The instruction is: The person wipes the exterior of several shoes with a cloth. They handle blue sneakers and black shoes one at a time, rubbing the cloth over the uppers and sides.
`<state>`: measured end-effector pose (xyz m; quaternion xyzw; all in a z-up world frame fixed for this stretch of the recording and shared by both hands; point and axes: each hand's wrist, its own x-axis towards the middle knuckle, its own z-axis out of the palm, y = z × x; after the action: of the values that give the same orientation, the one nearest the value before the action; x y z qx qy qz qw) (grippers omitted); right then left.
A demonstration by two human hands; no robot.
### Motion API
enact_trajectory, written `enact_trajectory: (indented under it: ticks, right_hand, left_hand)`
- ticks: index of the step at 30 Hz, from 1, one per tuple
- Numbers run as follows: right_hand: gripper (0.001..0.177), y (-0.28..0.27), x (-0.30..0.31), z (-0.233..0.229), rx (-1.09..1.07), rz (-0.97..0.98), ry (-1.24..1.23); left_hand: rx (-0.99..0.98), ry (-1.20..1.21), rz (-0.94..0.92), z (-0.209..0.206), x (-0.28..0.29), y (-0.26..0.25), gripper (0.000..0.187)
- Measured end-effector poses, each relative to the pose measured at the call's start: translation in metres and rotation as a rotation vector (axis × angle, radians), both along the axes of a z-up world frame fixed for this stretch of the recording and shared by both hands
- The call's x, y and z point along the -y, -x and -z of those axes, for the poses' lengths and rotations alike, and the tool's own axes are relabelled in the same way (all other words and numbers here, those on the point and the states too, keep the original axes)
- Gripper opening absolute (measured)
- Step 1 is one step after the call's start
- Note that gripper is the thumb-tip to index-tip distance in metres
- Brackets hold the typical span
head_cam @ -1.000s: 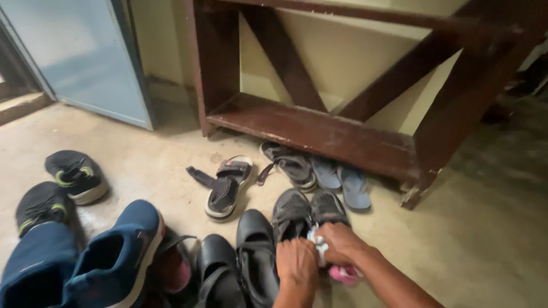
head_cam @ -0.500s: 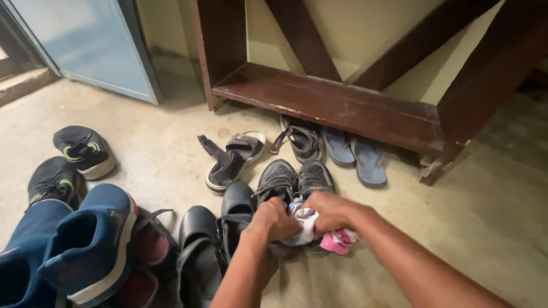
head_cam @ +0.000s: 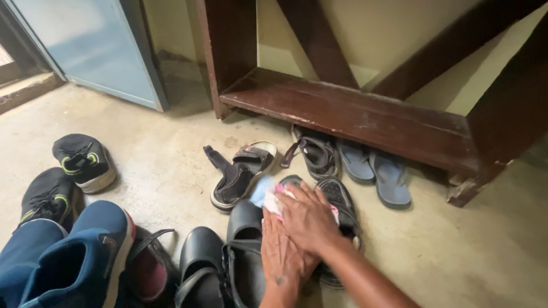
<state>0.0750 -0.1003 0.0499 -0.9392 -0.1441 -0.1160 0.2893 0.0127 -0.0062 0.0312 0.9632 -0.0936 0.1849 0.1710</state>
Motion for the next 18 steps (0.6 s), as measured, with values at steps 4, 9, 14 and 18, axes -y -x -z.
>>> enact_trajectory:
  ticks: [4,9,14,18]
  right_hand:
    - [0.044,-0.018,0.012,0.002,0.085,-0.218,0.21]
    - [0.037,-0.028,0.031,-0.035,-0.433,0.246,0.337]
    - [0.041,0.01,0.001,-0.024,-0.165,0.088,0.403]
    - [0.045,0.003,0.008,-0.034,-0.309,0.016,0.339]
  left_hand:
    - [-0.255,0.168,-0.069,0.002,0.006,-0.002,0.113]
    - [-0.273,0.365,-0.049,-0.013,-0.003,0.006,0.124]
    - [-0.121,0.428,0.008,-0.008,-0.009,0.008,0.124]
    - [-0.173,0.538,-0.026,-0.011,-0.016,0.006,0.14]
